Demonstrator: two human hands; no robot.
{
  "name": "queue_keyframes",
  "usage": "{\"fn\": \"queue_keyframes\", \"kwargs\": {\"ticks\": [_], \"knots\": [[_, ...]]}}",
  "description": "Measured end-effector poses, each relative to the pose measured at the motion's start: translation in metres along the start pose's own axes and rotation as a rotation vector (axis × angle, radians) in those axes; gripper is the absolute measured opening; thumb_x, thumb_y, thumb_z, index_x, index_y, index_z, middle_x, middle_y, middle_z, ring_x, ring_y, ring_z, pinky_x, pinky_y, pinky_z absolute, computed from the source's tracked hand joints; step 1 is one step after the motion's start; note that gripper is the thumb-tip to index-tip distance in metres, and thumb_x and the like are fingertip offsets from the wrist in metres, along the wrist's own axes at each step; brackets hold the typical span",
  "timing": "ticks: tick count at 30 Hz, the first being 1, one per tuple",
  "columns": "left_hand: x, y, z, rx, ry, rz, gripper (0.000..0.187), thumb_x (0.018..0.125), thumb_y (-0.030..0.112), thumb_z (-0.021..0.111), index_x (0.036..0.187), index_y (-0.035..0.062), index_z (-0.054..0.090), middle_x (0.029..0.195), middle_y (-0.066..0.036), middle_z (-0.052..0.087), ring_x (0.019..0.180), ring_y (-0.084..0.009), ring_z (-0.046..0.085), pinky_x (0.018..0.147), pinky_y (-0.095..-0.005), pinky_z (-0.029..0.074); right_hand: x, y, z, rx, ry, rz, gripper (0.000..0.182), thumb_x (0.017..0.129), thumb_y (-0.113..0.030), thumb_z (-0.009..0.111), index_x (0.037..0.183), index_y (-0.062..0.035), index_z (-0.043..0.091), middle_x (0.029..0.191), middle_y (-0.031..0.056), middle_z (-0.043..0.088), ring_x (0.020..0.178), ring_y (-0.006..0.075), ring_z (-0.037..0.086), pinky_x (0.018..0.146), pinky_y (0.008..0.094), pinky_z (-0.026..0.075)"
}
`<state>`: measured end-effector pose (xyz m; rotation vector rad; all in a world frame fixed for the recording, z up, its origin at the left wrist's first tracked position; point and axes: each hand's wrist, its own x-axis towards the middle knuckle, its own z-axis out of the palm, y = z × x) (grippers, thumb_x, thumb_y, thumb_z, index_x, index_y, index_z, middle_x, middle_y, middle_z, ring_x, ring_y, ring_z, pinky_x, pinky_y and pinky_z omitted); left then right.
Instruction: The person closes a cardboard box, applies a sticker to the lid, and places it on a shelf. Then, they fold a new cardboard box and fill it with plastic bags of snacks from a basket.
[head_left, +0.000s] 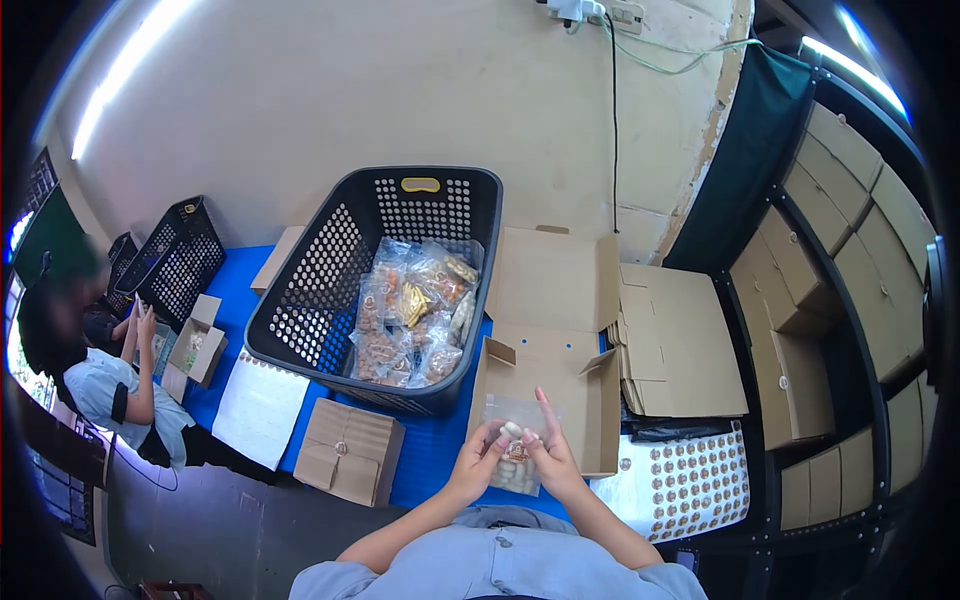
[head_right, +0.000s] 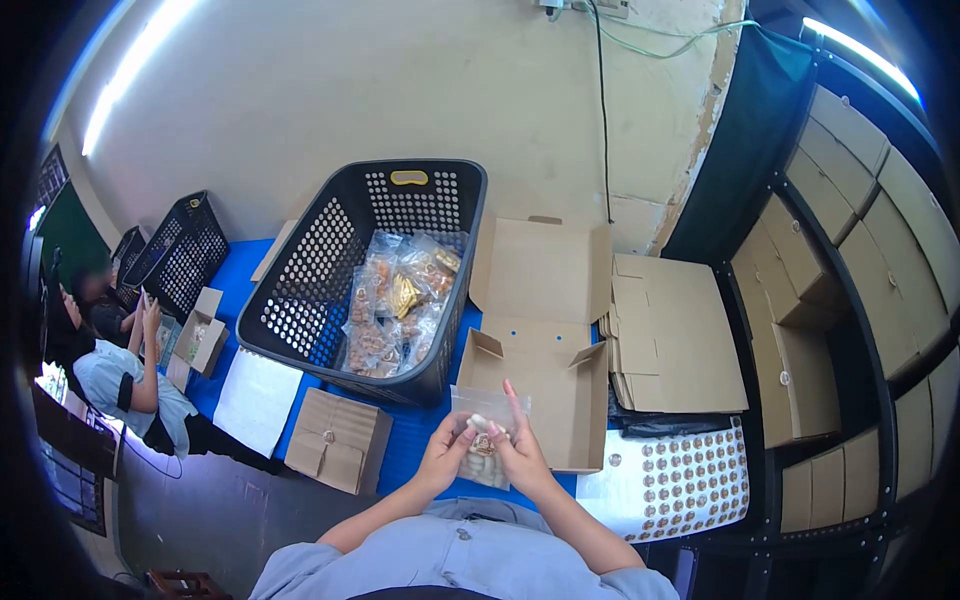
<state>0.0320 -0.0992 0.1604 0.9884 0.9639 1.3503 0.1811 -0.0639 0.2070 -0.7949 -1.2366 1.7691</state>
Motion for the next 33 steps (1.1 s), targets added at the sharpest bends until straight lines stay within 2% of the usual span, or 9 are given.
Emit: {"fn": "queue_keyframes", "kwargs": {"ticks": [5,10,14,15,18,22,25,31,33], "knots": [[-0.006,0.001,-0.010,-0.062,-0.076,0.000,0.051,0.095,0.024,0.059,0.135,0.0025,0.034,0.125,-0.008,0.050,0.115,-0.0142,0.050,0.096,-0.0281,0.041,-0.002,0.015,-0.003,-0.195,-0.123,-0.123,0.069,0.097,-0.014,0.053,0.152,-0.0103,0.012,0.128,0.0142,0.050,0.117,0.0187,0.049,0.099,0.0314,0.040],[-0.013,0.001,-0.016,-0.014,-0.080,-0.008,0.058,0.090,0.013,0.066,0.137,0.0035,0.034,0.128,-0.008,0.048,0.119,-0.0142,0.047,0.098,-0.0302,0.041,0.006,0.022,0.002,0.061,-0.024,-0.040,0.052,0.097,-0.013,0.054,0.143,-0.0059,0.030,0.122,0.0134,0.055,0.110,0.0174,0.054,0.096,0.0326,0.043],[-0.018,0.005,-0.016,0.020,-0.142,0.002,0.067,0.085,0.004,0.068,0.140,0.0054,0.030,0.132,-0.008,0.045,0.121,-0.0153,0.047,0.102,-0.0313,0.040,0.012,0.027,-0.003,-0.080,0.048,-0.107,0.035,0.094,-0.015,0.059,0.125,-0.0021,0.051,0.114,0.0096,0.060,0.104,0.0135,0.056,0.090,0.0295,0.046],[-0.018,0.010,-0.016,0.140,-0.188,0.055,0.069,0.084,0.004,0.069,0.140,0.0059,0.030,0.131,-0.009,0.046,0.122,-0.0159,0.047,0.102,-0.0319,0.039,0.014,0.030,-0.006,-0.044,0.120,-0.108,0.022,0.092,-0.015,0.063,0.108,-0.0001,0.062,0.102,0.0068,0.065,0.098,0.0120,0.059,0.087,0.0278,0.046],[-0.021,0.019,-0.015,0.297,-0.166,0.114,0.073,0.080,0.005,0.074,0.139,0.0064,0.032,0.129,-0.011,0.048,0.122,-0.0170,0.048,0.104,-0.0336,0.038,0.016,0.030,-0.018,-0.097,0.076,-0.086,0.017,0.091,-0.014,0.065,0.097,0.0011,0.065,0.094,0.0062,0.067,0.092,0.0116,0.060,0.084,0.0269,0.046],[-0.012,-0.004,-0.041,-0.004,0.043,0.095,0.048,0.080,0.012,0.076,0.122,0.0047,0.053,0.122,-0.009,0.058,0.111,-0.0150,0.054,0.112,-0.0362,0.027,0.011,0.035,-0.016,-0.244,-0.044,-0.022,0.018,0.091,-0.015,0.064,0.096,0.0019,0.067,0.092,0.0060,0.068,0.090,0.0111,0.060,0.084,0.0261,0.046],[-0.006,0.011,-0.051,0.278,0.065,0.133,0.019,0.091,0.019,0.064,0.086,0.0010,0.070,0.083,-0.003,0.069,0.088,-0.0093,0.061,0.114,-0.0358,0.021,0.010,0.037,-0.017,-0.216,-0.103,0.047,0.026,0.095,-0.021,0.058,0.105,0.0025,0.066,0.095,0.0060,0.067,0.092,0.0104,0.059,0.084,0.0257,0.045],[-0.005,0.027,-0.057,0.179,0.006,0.043,0.023,0.097,0.018,0.054,0.110,0.0028,0.065,0.103,-0.005,0.068,0.097,-0.0110,0.059,0.112,-0.0360,0.026,0.005,0.021,-0.014,-0.240,-0.170,0.109,0.039,0.101,-0.028,0.046,0.120,0.0027,0.060,0.105,0.0078,0.065,0.101,0.0139,0.058,0.090,0.0273,0.044],[-0.003,0.026,-0.057,0.116,0.089,0.045,0.027,0.098,0.018,0.052,0.118,0.0040,0.062,0.112,-0.005,0.066,0.104,-0.0120,0.058,0.109,-0.0372,0.029,0.008,0.019,-0.011,-0.399,-0.056,-0.102,0.038,0.101,-0.027,0.045,0.123,0.0012,0.059,0.109,0.0113,0.064,0.106,0.0185,0.057,0.092,0.0291,0.043]]}}
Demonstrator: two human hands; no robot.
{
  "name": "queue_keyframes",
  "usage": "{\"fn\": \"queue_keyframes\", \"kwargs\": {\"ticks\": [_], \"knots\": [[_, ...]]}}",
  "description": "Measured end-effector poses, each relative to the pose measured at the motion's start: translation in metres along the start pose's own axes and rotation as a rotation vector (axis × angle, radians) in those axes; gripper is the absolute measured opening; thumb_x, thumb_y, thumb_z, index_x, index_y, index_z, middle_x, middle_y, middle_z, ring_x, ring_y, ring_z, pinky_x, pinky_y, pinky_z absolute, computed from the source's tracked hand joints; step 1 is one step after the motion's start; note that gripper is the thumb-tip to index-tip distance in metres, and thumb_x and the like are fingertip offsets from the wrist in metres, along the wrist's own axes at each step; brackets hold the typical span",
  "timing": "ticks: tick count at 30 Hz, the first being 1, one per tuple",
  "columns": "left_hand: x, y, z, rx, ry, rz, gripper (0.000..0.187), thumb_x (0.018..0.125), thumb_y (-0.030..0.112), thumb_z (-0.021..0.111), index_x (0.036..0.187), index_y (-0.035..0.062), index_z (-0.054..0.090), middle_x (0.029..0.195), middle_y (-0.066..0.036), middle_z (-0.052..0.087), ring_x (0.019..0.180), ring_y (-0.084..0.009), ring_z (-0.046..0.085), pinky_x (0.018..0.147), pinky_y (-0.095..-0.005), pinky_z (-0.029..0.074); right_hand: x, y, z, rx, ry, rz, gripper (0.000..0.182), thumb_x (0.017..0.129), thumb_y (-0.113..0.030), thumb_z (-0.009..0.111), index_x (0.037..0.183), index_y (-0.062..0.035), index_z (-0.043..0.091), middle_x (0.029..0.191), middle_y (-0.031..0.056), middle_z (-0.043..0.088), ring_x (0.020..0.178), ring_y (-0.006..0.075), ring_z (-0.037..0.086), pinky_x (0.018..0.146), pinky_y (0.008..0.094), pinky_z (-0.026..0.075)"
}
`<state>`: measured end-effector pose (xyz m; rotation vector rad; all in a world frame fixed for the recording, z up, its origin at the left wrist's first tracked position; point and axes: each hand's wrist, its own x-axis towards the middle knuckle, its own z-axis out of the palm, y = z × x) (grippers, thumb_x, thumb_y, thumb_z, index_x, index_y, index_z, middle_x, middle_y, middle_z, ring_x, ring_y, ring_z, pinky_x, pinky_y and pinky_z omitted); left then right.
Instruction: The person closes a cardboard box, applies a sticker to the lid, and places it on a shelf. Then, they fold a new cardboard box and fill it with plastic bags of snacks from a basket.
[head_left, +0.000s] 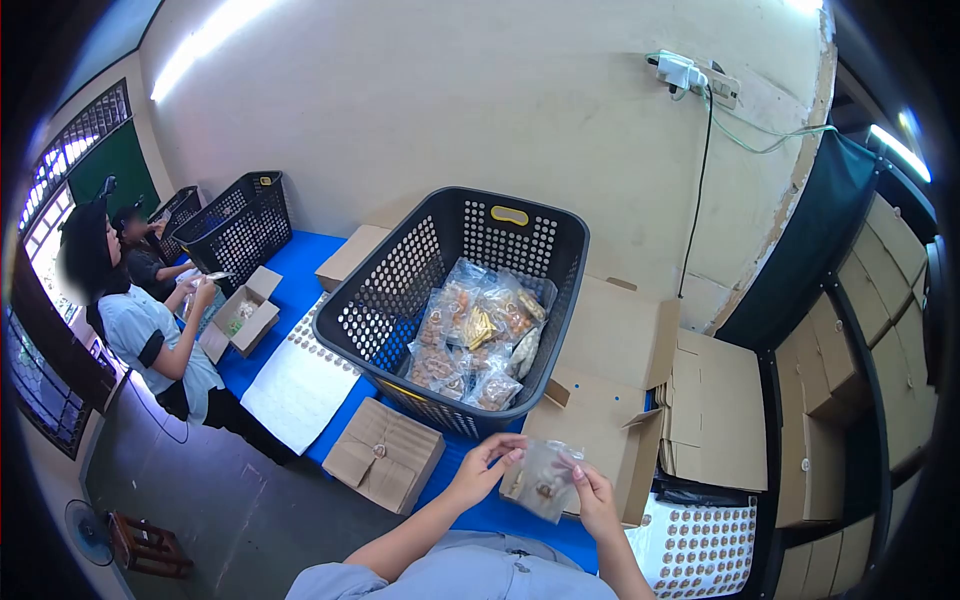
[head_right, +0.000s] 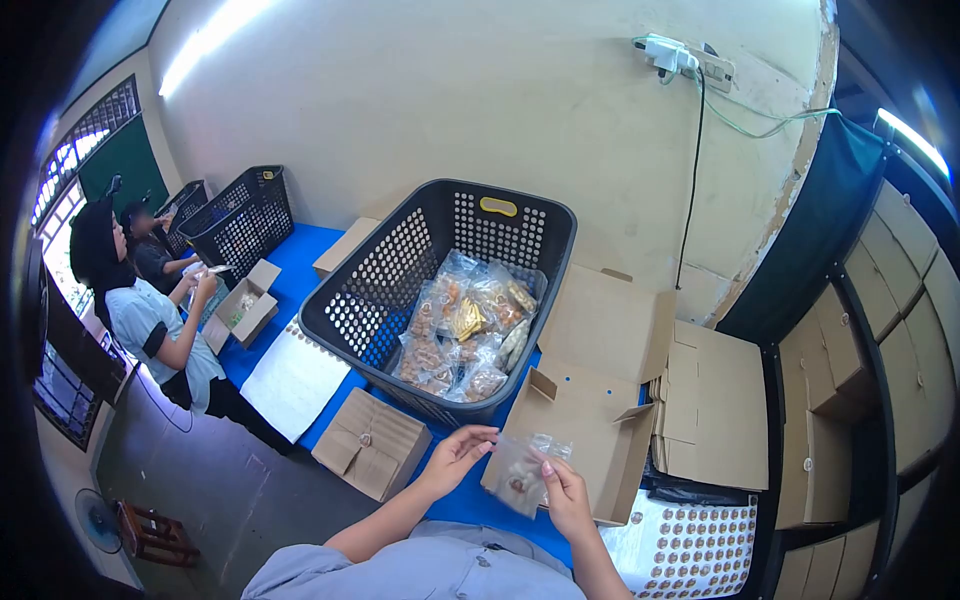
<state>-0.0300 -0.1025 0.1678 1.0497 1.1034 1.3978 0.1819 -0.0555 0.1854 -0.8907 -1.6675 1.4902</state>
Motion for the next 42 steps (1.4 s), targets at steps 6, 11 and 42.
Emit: {"fn": "queue_keyframes", "kwargs": {"ticks": [6,11,42], "knots": [[-0.002,-0.009,0.019,0.483,-0.226,0.374,0.061,0.093,0.027,0.062,0.142,0.0023,0.036,0.146,-0.011,0.034,0.132,-0.0196,0.037,0.102,-0.0306,0.038,-0.001,-0.022,0.020,-0.251,0.023,-0.189,0.041,0.094,-0.016,0.057,0.132,-0.0025,0.052,0.116,0.0136,0.055,0.106,0.0232,0.055,0.094,0.0325,0.042],[-0.013,-0.020,0.036,-0.008,-0.119,0.040,0.050,0.095,0.026,0.059,0.136,-0.0001,0.045,0.132,-0.012,0.052,0.118,-0.0144,0.049,0.098,-0.0292,0.041,0.002,-0.022,0.030,-0.265,0.233,-0.178,0.043,0.084,-0.011,0.067,0.125,-0.0027,0.057,0.120,0.0130,0.051,0.108,0.0230,0.052,0.094,0.0335,0.042],[-0.011,-0.024,0.036,0.112,-0.159,0.003,0.036,0.100,0.023,0.048,0.126,-0.0007,0.056,0.117,-0.010,0.063,0.110,-0.0144,0.055,0.098,-0.0288,0.041,0.007,0.006,0.014,-0.130,0.401,-0.207,0.022,0.080,-0.011,0.072,0.099,-0.0006,0.067,0.113,0.0129,0.056,0.107,0.0254,0.054,0.094,0.0346,0.042]]}}
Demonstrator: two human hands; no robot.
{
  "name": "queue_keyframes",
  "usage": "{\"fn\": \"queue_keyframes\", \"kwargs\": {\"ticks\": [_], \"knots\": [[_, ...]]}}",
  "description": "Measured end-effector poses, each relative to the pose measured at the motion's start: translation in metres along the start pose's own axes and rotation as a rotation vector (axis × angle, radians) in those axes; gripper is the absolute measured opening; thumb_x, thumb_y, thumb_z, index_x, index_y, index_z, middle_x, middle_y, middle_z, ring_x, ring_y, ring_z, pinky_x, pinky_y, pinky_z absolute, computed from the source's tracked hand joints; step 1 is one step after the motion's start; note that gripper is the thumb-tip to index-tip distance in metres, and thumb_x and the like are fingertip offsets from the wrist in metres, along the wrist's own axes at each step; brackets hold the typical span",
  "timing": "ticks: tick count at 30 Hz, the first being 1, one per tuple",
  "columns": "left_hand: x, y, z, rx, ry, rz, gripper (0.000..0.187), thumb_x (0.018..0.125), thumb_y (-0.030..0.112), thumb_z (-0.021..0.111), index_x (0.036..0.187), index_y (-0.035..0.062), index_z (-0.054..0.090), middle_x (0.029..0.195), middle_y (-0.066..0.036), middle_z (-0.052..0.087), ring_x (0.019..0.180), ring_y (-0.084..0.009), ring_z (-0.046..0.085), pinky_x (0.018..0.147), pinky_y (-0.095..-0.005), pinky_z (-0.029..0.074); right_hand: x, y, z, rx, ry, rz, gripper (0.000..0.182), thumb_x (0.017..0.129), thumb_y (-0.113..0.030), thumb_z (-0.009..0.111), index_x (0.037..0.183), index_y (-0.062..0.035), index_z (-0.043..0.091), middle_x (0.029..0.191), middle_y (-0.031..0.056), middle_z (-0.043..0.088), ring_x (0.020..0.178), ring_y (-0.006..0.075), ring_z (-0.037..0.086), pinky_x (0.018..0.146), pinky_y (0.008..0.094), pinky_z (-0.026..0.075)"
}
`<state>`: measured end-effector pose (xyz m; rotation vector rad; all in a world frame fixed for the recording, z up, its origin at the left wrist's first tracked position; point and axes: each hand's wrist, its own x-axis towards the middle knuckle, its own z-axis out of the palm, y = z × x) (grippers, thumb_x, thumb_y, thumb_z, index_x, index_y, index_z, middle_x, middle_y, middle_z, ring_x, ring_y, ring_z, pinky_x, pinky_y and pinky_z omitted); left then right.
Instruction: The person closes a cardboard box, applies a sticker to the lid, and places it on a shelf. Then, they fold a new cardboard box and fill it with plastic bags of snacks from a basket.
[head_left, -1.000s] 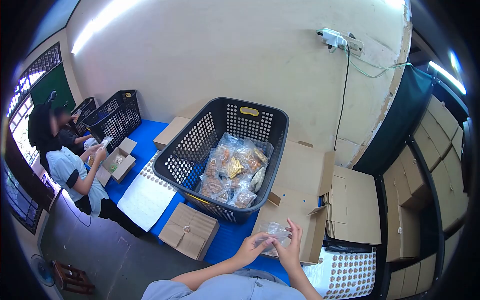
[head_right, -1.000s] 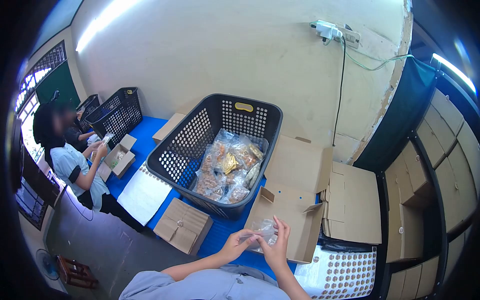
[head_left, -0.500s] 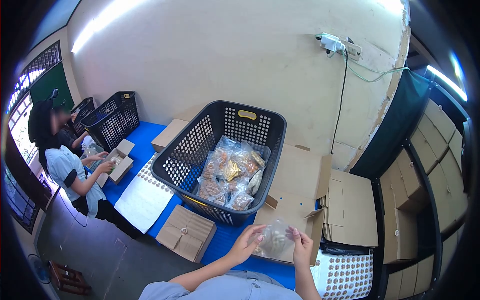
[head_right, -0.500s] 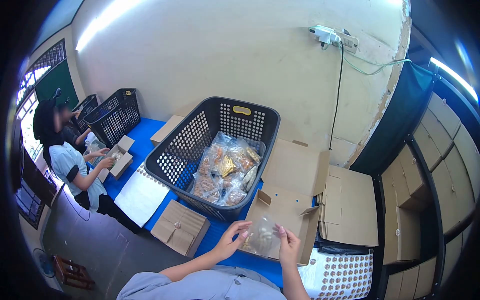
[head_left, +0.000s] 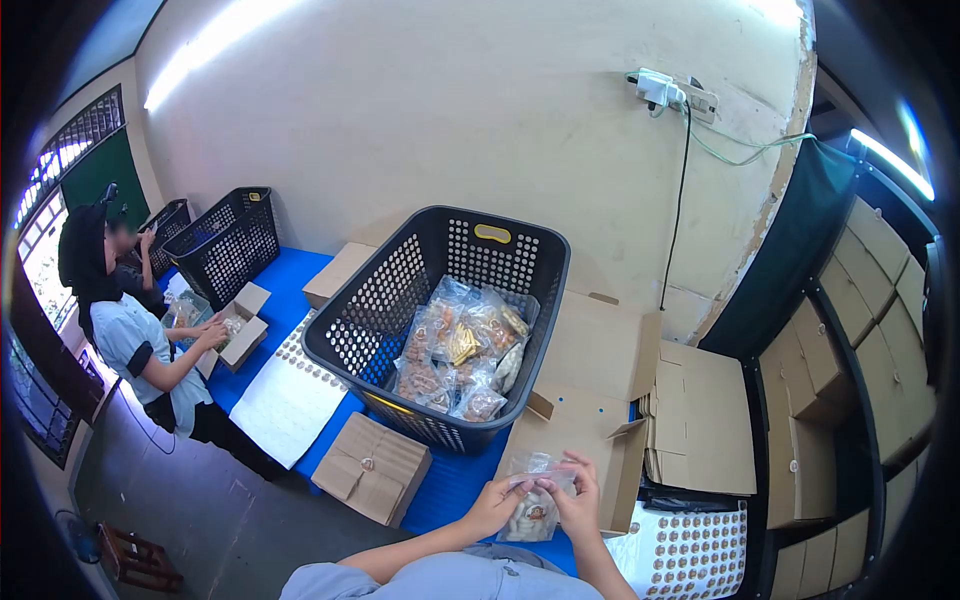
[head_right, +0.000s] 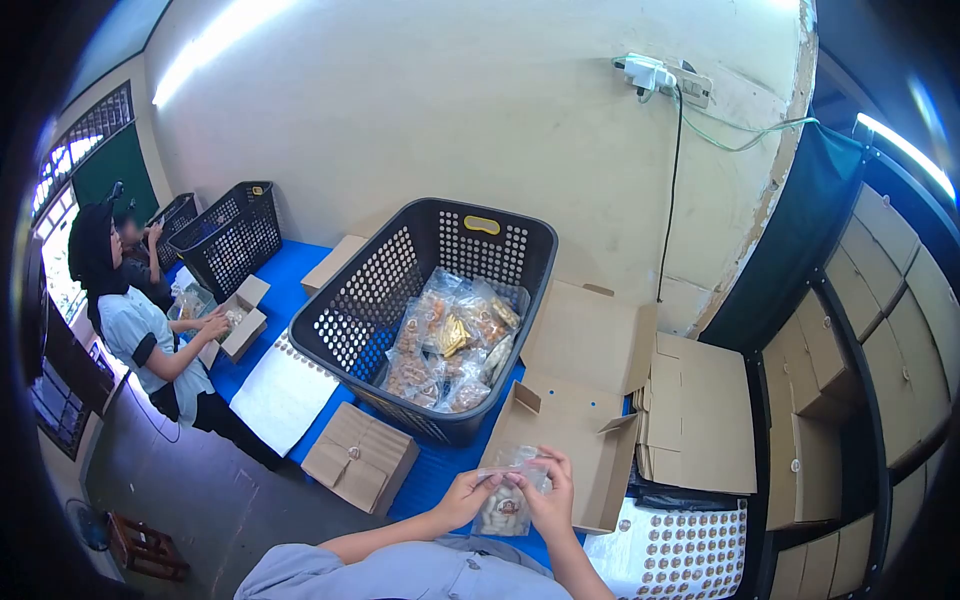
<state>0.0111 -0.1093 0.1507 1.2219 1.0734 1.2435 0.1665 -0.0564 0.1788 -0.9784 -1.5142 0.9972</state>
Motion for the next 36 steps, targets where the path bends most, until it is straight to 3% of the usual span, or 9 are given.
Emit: {"fn": "queue_keyframes", "kwargs": {"ticks": [1,5,11,13,17,19,25,29,36], "knots": [[-0.001,0.004,0.002,-0.038,0.017,-0.044,0.035,0.101,0.023,0.046,0.123,-0.0013,0.059,0.112,-0.009,0.065,0.108,-0.0140,0.057,0.098,-0.0287,0.041,0.001,0.008,-0.003,0.044,-0.139,-0.013,0.018,0.080,-0.010,0.073,0.095,-0.0002,0.068,0.114,0.0122,0.056,0.107,0.0236,0.054,0.093,0.0335,0.042],[0.002,0.015,0.007,-0.102,-0.035,0.037,0.038,0.102,0.025,0.044,0.126,-0.0011,0.056,0.117,-0.009,0.063,0.108,-0.0134,0.056,0.097,-0.0286,0.041,-0.002,0.003,-0.003,0.258,-0.056,0.095,0.011,0.087,-0.009,0.067,0.089,0.0016,0.067,0.111,0.0110,0.058,0.103,0.0196,0.056,0.090,0.0315,0.044],[0.003,-0.002,0.021,-0.201,-0.064,0.050,0.038,0.097,0.015,0.055,0.131,-0.0003,0.048,0.122,-0.008,0.059,0.109,-0.0138,0.056,0.096,-0.0297,0.043,-0.006,0.009,-0.007,0.379,0.021,0.188,0.028,0.098,-0.020,0.052,0.091,0.0023,0.066,0.097,0.0089,0.063,0.094,0.0156,0.058,0.087,0.0285,0.044],[0.002,0.014,0.024,-0.208,0.042,-0.042,0.035,0.092,0.008,0.061,0.124,0.0003,0.050,0.117,-0.008,0.059,0.106,-0.0133,0.057,0.091,-0.0292,0.047,-0.009,0.015,-0.009,0.553,0.025,0.337,0.029,0.099,-0.024,0.051,0.094,0.0007,0.066,0.098,0.0088,0.064,0.094,0.0146,0.058,0.087,0.0287,0.044],[0.003,-0.001,0.018,-0.196,-0.002,-0.165,0.032,0.090,0.006,0.064,0.119,0.0004,0.051,0.112,-0.008,0.060,0.102,-0.0122,0.058,0.086,-0.0278,0.050,-0.010,0.019,-0.008,0.524,0.014,0.305,0.027,0.099,-0.024,0.052,0.100,0.0000,0.064,0.102,0.0091,0.063,0.094,0.0138,0.057,0.087,0.0286,0.044],[0.006,-0.009,0.015,-0.133,0.083,0.000,0.033,0.092,0.014,0.063,0.120,0.0013,0.050,0.106,-0.007,0.062,0.099,-0.0107,0.059,0.081,-0.0266,0.051,-0.006,0.007,-0.008,0.373,-0.098,0.312,0.026,0.098,-0.021,0.053,0.111,0.0002,0.060,0.106,0.0086,0.062,0.097,0.0142,0.057,0.088,0.0289,0.044],[0.012,-0.010,0.003,-0.206,0.158,0.001,0.030,0.097,0.017,0.055,0.122,0.0025,0.049,0.112,-0.007,0.061,0.104,-0.0126,0.057,0.090,-0.0269,0.046,-0.014,0.016,-0.003,0.415,-0.369,0.338,0.032,0.094,-0.013,0.058,0.123,-0.0012,0.051,0.108,0.0068,0.061,0.102,0.0138,0.057,0.090,0.0293,0.045],[0.012,-0.011,0.003,-0.261,0.107,0.009,0.029,0.099,0.020,0.050,0.123,0.0030,0.047,0.119,-0.009,0.057,0.111,-0.0138,0.053,0.093,-0.0288,0.045,-0.012,0.020,-0.004,0.455,-0.298,0.384,0.029,0.094,-0.012,0.059,0.120,-0.0011,0.053,0.107,0.0073,0.061,0.101,0.0127,0.057,0.089,0.0287,0.046],[0.005,0.003,0.012,-0.031,-0.113,-0.002,0.058,0.083,0.002,0.069,0.132,0.0038,0.038,0.124,-0.010,0.052,0.115,-0.0162,0.051,0.097,-0.0317,0.043,-0.012,0.023,-0.011,0.374,-0.271,0.431,0.025,0.094,-0.021,0.060,0.109,0.0000,0.059,0.101,0.0075,0.063,0.089,0.0110,0.059,0.080,0.0262,0.048]]}}
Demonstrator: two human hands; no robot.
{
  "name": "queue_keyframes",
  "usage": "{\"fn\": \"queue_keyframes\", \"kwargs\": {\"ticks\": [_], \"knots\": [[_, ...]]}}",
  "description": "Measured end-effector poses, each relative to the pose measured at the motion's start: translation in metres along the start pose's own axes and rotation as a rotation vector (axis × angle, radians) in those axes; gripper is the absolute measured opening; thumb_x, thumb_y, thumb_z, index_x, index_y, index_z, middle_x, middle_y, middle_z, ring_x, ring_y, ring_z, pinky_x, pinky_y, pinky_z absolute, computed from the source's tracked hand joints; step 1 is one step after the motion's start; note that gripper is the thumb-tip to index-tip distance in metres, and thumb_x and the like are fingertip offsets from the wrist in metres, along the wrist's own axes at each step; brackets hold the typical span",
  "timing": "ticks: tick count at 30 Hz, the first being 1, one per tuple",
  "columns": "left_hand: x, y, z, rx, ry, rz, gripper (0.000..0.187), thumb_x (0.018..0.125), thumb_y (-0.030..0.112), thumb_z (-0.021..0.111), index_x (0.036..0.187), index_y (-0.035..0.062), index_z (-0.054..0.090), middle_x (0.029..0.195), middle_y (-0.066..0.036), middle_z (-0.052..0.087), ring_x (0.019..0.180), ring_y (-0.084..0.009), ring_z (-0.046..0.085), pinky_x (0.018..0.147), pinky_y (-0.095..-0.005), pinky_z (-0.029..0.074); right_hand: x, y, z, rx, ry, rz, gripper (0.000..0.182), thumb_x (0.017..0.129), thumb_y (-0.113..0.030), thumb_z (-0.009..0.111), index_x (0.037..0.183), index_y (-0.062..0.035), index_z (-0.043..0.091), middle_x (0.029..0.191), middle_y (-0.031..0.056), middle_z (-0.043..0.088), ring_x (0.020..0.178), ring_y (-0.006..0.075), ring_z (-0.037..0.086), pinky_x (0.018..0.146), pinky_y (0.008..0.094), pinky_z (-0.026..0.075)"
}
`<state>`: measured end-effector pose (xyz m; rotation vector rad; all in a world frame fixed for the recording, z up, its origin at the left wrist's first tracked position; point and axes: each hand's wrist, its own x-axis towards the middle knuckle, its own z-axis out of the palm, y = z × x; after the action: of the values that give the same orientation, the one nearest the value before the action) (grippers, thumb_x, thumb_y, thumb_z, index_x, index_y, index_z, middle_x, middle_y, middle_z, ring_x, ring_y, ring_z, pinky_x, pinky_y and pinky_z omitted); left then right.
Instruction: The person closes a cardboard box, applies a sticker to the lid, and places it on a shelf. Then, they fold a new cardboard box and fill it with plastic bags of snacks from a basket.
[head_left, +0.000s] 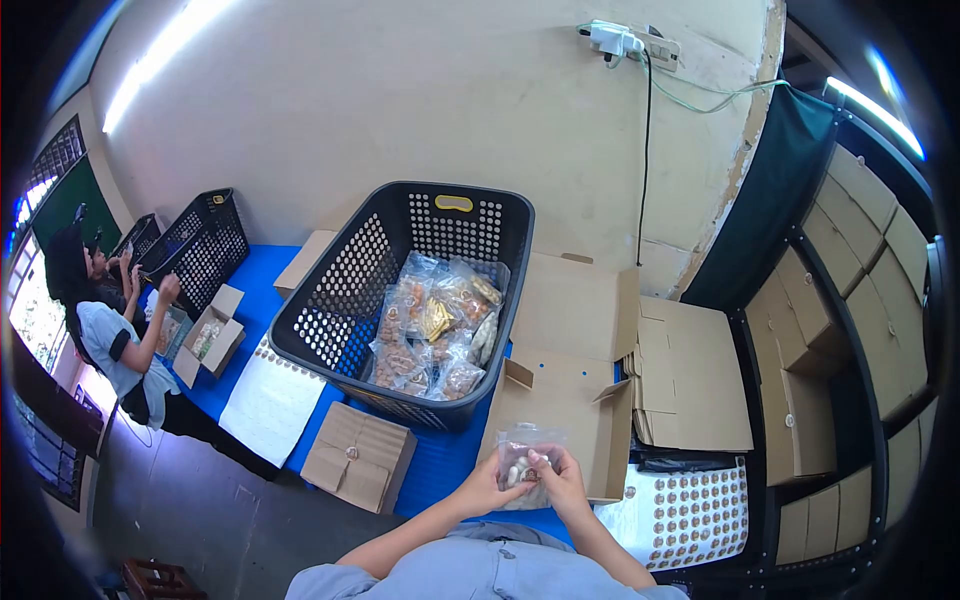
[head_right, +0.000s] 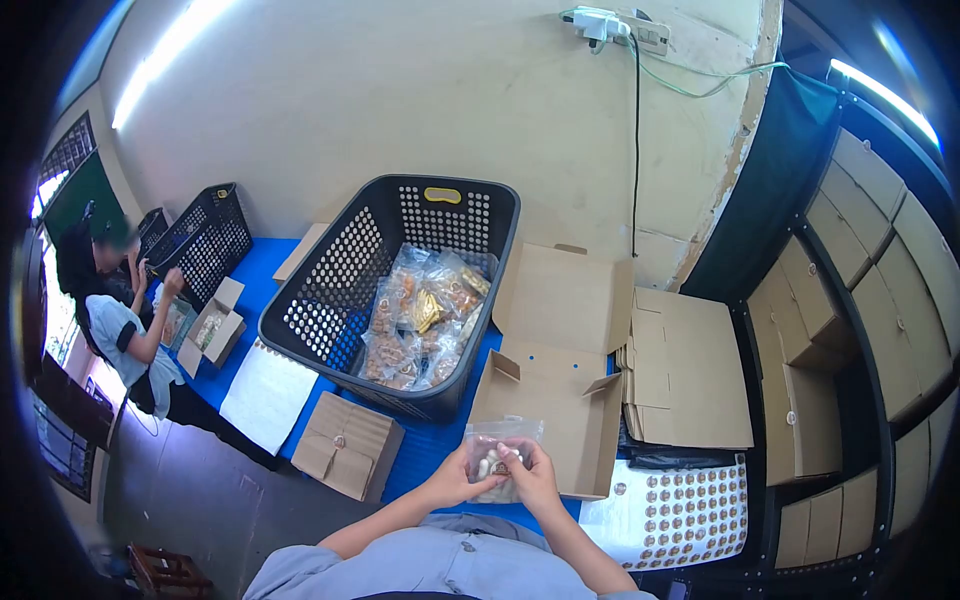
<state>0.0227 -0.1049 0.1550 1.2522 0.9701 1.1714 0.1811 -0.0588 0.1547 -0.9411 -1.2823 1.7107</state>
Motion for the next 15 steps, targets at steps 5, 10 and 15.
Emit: {"fn": "queue_keyframes", "kwargs": {"ticks": [5,10,15], "knots": [[-0.002,-0.010,0.004,0.025,-0.089,-0.092,0.068,0.084,0.005,0.069,0.140,0.0044,0.030,0.131,-0.013,0.047,0.116,-0.0174,0.051,0.098,-0.0334,0.044,0.010,0.003,-0.011,-0.007,0.192,0.027,0.024,0.093,-0.023,0.062,0.095,0.0005,0.064,0.089,0.0039,0.066,0.083,0.0099,0.059,0.077,0.0255,0.047],[-0.003,0.004,-0.002,0.167,-0.022,-0.099,0.065,0.089,0.008,0.062,0.145,0.0085,0.028,0.132,-0.012,0.053,0.112,-0.0195,0.056,0.096,-0.0331,0.046,0.039,0.021,-0.053,-0.158,0.413,-0.180,0.029,0.096,-0.025,0.058,0.096,0.0033,0.064,0.087,0.0105,0.067,0.084,0.0151,0.061,0.078,0.0289,0.047],[-0.001,0.039,-0.034,0.185,0.028,-0.061,0.029,0.097,0.009,0.050,0.124,0.0014,0.055,0.115,-0.011,0.064,0.102,-0.0171,0.062,0.090,-0.0306,0.048,0.059,0.082,-0.130,-0.434,0.485,-0.062,0.038,0.093,-0.026,0.059,0.114,0.0065,0.057,0.098,0.0173,0.067,0.088,0.0252,0.063,0.082,0.0339,0.048]]}}
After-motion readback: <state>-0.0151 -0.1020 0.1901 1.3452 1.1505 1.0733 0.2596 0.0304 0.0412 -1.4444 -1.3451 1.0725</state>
